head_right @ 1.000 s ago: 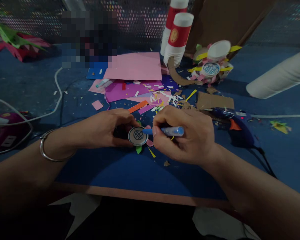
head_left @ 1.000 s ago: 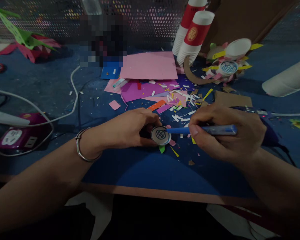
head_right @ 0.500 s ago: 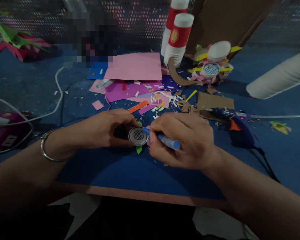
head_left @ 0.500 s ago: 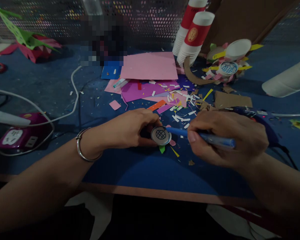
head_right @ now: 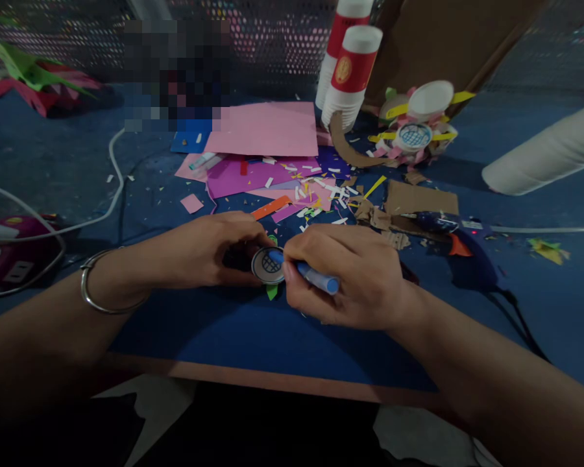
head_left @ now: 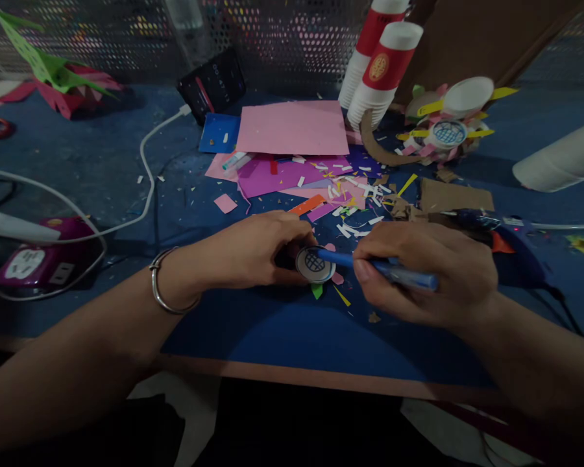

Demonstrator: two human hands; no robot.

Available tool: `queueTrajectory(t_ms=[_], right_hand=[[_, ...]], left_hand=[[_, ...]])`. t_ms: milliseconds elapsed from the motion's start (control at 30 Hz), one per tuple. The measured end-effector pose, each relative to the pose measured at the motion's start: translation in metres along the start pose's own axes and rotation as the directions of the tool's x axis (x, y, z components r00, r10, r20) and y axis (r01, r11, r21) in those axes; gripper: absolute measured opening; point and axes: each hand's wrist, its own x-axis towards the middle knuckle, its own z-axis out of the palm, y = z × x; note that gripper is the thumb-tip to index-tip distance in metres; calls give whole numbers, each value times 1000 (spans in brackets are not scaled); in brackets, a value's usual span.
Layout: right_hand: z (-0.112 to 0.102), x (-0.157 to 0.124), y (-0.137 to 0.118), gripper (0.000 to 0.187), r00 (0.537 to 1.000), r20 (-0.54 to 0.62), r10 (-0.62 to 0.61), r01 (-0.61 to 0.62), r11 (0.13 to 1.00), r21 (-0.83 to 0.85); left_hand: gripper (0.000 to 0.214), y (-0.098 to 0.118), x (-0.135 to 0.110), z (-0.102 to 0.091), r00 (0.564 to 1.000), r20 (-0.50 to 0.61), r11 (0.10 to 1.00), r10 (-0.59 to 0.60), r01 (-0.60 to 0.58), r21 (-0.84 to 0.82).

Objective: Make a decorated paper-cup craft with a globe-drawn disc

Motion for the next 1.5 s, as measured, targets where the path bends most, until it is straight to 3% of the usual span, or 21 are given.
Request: queueTrajectory(t_ms=[367, 600, 867, 1033, 1200, 1500], right_hand=[[-3, -1, -5, 13, 999, -5, 43, -43, 999, -6], [-2, 3, -5, 16, 999, 10, 32, -32, 995, 95], [0, 5, -8, 14, 992, 70, 101, -112, 981, 160], [-1, 5, -6, 16, 978, -3, 206, -199, 948, 250], [-2, 3, -5, 18, 962, -35, 272, -257, 938, 231], [-4, 7, -4, 15, 967, 19, 254, -250, 932, 262]], left_hand=[[32, -2, 1, -1, 999, 3, 999, 34, -34, -9], [32, -1, 1, -2, 1000, 10, 1000, 16, -17, 8], [33, 1, 0, -3, 1000, 12, 1000, 14, -14, 6], [35, 1, 1, -4, 999, 36, 1000, -24, 23, 21], [38, 1, 2, -4, 999, 44, 999, -31, 29, 26], [34, 3, 2, -4, 998, 45, 998, -46, 44, 44]])
